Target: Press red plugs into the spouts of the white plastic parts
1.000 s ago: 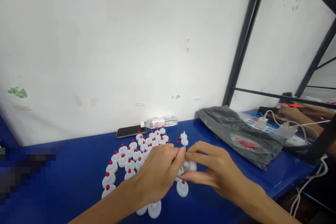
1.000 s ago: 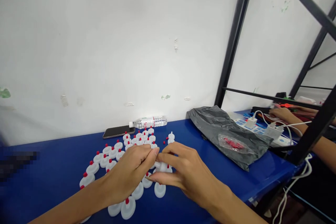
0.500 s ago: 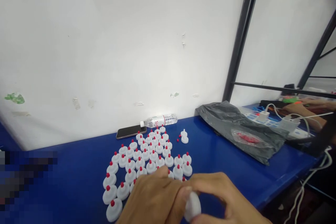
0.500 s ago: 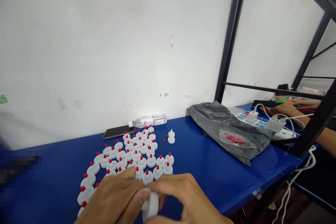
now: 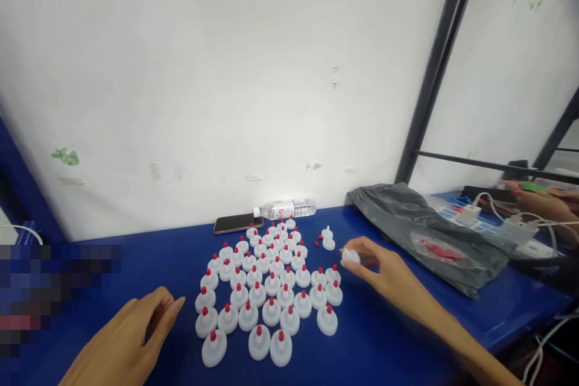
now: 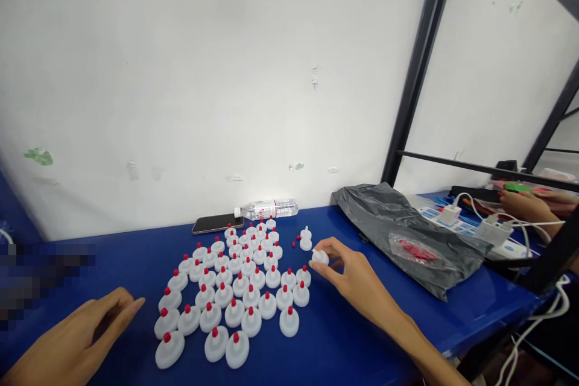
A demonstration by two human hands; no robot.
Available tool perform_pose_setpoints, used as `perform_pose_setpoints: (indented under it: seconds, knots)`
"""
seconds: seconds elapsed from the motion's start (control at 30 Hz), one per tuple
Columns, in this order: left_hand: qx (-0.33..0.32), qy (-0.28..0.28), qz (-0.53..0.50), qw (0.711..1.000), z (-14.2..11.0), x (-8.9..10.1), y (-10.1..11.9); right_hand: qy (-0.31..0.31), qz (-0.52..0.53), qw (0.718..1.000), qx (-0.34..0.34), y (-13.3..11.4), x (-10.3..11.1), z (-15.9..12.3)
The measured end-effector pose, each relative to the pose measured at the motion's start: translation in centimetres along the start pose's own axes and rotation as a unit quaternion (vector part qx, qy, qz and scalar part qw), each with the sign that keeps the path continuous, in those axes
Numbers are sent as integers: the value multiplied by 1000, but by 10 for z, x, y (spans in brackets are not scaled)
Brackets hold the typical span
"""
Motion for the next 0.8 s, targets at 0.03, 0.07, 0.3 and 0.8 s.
perform_pose_setpoints:
  seconds: [0.03, 0.07, 0.3, 0.8]
  knots:
    - [-11, -14, 6, 1000, 3, -5, 0, -5, -4, 1000, -1, 7, -4, 8]
    - [-19, -18, 10, 1000, 7, -8, -1, -8, -10, 1000, 0, 13, -7, 15]
    - [-23, -29, -44, 998, 22, -9, -12, -29, -19, 999, 0, 34, -15, 37]
    - [8, 138, -58, 989, -7, 34, -2, -27, 48, 998, 7, 4, -19, 5]
Point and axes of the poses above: each hand's wrist, its own z-axis towards the middle knuckle, its own x-axis out of the back of the hand, y = z × x, the point moved 8 cm from there along z, towards the middle knuckle, and after that the axes turned 1 degree about -z, right-handed, at the moved point
